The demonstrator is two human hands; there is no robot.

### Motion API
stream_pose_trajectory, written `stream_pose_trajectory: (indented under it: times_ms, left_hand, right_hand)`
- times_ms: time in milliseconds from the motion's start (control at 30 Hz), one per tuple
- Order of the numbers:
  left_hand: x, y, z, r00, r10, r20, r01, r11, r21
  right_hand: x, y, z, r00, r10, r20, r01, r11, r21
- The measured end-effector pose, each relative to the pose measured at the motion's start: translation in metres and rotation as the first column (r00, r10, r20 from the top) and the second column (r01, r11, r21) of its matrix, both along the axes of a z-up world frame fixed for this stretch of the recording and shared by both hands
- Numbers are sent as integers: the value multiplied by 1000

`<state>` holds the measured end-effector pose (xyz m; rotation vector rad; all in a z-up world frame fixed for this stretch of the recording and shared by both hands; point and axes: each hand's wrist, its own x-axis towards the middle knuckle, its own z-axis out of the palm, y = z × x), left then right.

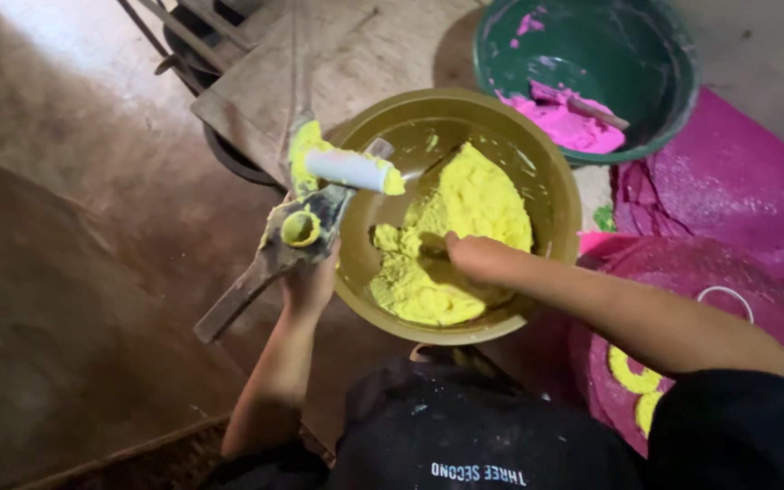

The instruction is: The person uses a wooden press to shape yellow dough into rings on a pink mat, then fills the centers with pink dough. The finished pieces are arranged on a tray.

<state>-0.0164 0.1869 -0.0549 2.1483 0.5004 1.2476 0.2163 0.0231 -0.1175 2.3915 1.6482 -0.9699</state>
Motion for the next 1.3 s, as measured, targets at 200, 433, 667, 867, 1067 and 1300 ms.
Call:
stream_pose_trajectory:
  times_ms: [200, 433, 667, 867, 1067, 1300]
  left_hand:
    - [-7, 29, 35, 994, 104, -32, -104, 994, 25]
    - [30, 15, 41, 891, -77, -448, 4, 987, -160]
    - [51, -20, 5, 768, -380, -516, 402, 913, -74]
    - [37, -26, 3, 654, -601, -459, 441, 796, -415]
    - [42, -1, 33, 737, -382, -558, 403, 911, -91]
    - [54, -24, 15, 748, -526, -404, 526, 842, -121]
  right_hand:
    - [39, -24, 95, 1000, -9, 27, 10, 999, -38]
    - [15, -58, 234, 982, -177, -72, 180, 983, 40]
    - [-82, -32, 227, 660, 403, 634, -395, 904, -164]
    - [-75, -74, 220, 518, 526, 674, -637, 763, -106]
    - [-66, -97, 273, 709, 298, 639, -386, 922, -2]
    - [-77, -41, 209, 621, 395, 677, -506, 862, -39]
